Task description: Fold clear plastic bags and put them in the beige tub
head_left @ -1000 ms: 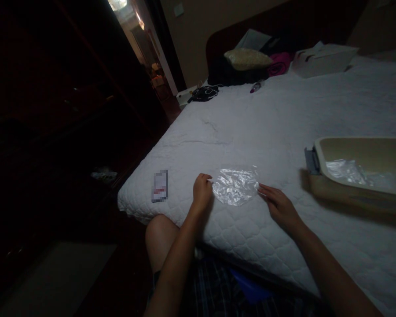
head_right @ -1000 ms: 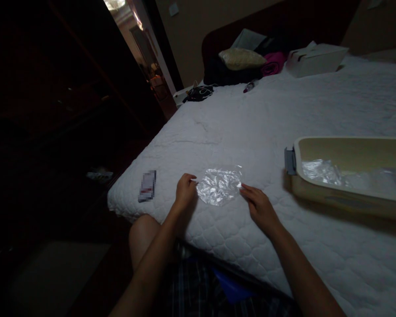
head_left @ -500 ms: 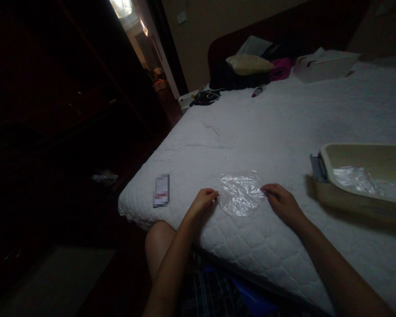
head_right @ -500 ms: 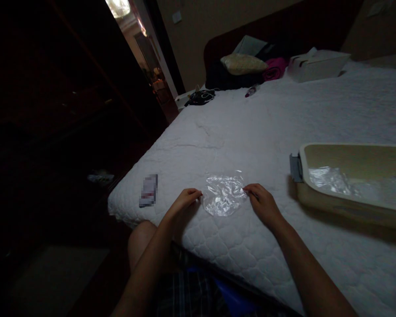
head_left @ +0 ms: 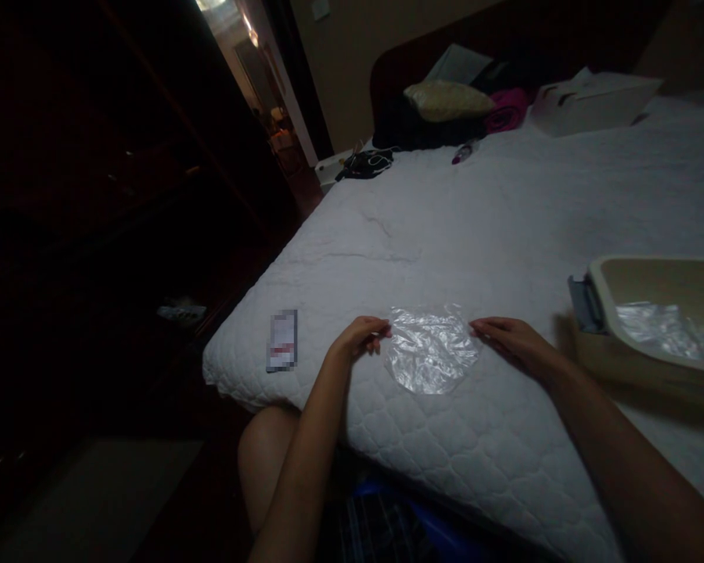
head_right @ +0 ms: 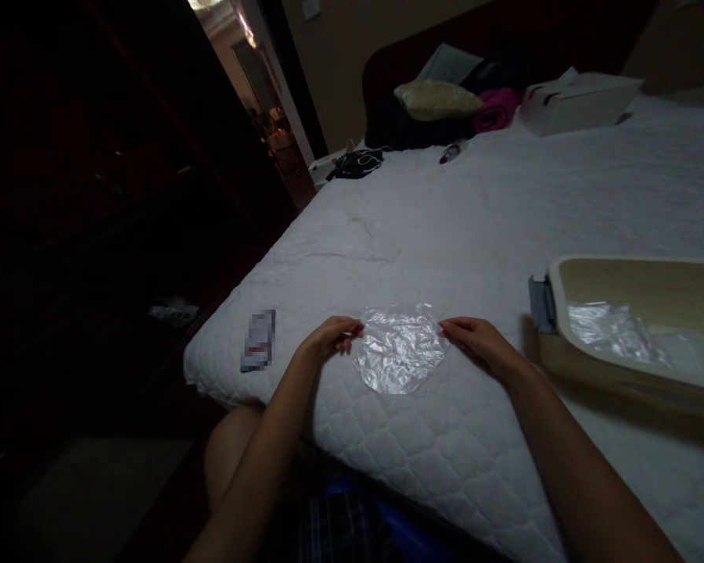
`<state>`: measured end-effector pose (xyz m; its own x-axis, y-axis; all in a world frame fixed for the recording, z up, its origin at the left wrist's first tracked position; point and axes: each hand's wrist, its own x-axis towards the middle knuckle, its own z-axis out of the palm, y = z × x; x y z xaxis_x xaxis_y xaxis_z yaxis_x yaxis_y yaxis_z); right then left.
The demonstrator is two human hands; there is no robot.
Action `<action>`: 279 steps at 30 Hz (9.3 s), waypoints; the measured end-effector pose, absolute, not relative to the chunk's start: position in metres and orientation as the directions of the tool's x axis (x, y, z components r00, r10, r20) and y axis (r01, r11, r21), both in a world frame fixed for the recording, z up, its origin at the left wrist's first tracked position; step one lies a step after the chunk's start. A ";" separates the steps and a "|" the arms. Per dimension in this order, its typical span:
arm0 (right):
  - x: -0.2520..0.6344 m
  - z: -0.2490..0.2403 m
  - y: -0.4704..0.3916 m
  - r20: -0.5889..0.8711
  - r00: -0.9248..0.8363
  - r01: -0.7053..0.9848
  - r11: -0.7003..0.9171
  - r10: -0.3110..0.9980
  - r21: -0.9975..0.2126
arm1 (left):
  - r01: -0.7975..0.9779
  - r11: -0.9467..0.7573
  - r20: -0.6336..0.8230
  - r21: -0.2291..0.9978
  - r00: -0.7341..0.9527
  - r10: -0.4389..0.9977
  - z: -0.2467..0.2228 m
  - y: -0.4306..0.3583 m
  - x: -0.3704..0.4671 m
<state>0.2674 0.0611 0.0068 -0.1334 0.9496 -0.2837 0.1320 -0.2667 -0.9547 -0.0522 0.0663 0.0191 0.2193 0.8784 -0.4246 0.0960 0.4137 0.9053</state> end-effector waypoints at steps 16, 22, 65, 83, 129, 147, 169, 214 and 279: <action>0.247 0.005 0.076 -0.171 -0.108 0.217 -0.145 0.979 -0.965 | 0.039 0.335 -0.331 0.941 0.306 0.893 0.008 0.071 -0.048; 0.251 0.004 0.072 -0.135 -0.157 0.182 -0.106 0.978 -0.978 | 0.008 0.308 -0.298 0.951 0.274 0.914 0.010 0.067 -0.043; 0.229 -0.004 0.024 0.530 -0.422 0.674 0.645 0.736 -0.359 | 0.704 -0.401 0.343 0.586 0.232 0.910 0.018 -0.005 -0.025; 0.259 0.011 0.035 -0.365 -0.195 0.156 -0.339 0.910 -0.928 | 0.148 0.437 -0.452 0.887 0.088 0.888 0.022 0.024 -0.060; 0.234 0.009 0.025 -0.206 -0.069 0.189 -0.190 0.976 -0.963 | -0.013 0.312 -0.307 0.950 0.145 0.941 0.000 0.026 -0.048; 0.235 0.010 0.023 -0.135 -0.078 0.184 -0.119 0.988 -0.976 | -0.043 0.240 -0.235 0.970 0.095 0.967 -0.006 0.021 -0.048; 0.234 0.005 0.018 0.025 -0.084 0.414 0.058 0.996 -0.908 | -0.093 0.016 -0.014 0.996 0.024 1.000 -0.007 0.013 -0.048; 0.189 0.008 -0.028 0.513 -0.650 0.607 0.789 0.561 -0.094 | 0.779 -0.569 0.463 0.263 0.416 0.783 -0.011 -0.070 -0.002; 0.212 -0.025 -0.017 0.121 0.235 -0.316 0.194 0.964 -0.929 | 0.915 -0.382 0.451 0.130 0.289 0.845 -0.018 -0.076 -0.029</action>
<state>0.2124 -0.0172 -0.0251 0.2349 0.9644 0.1211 -0.3158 0.1936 -0.9289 -0.0288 -0.0762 -0.0176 0.2890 0.8446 0.4507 0.9149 -0.3823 0.1296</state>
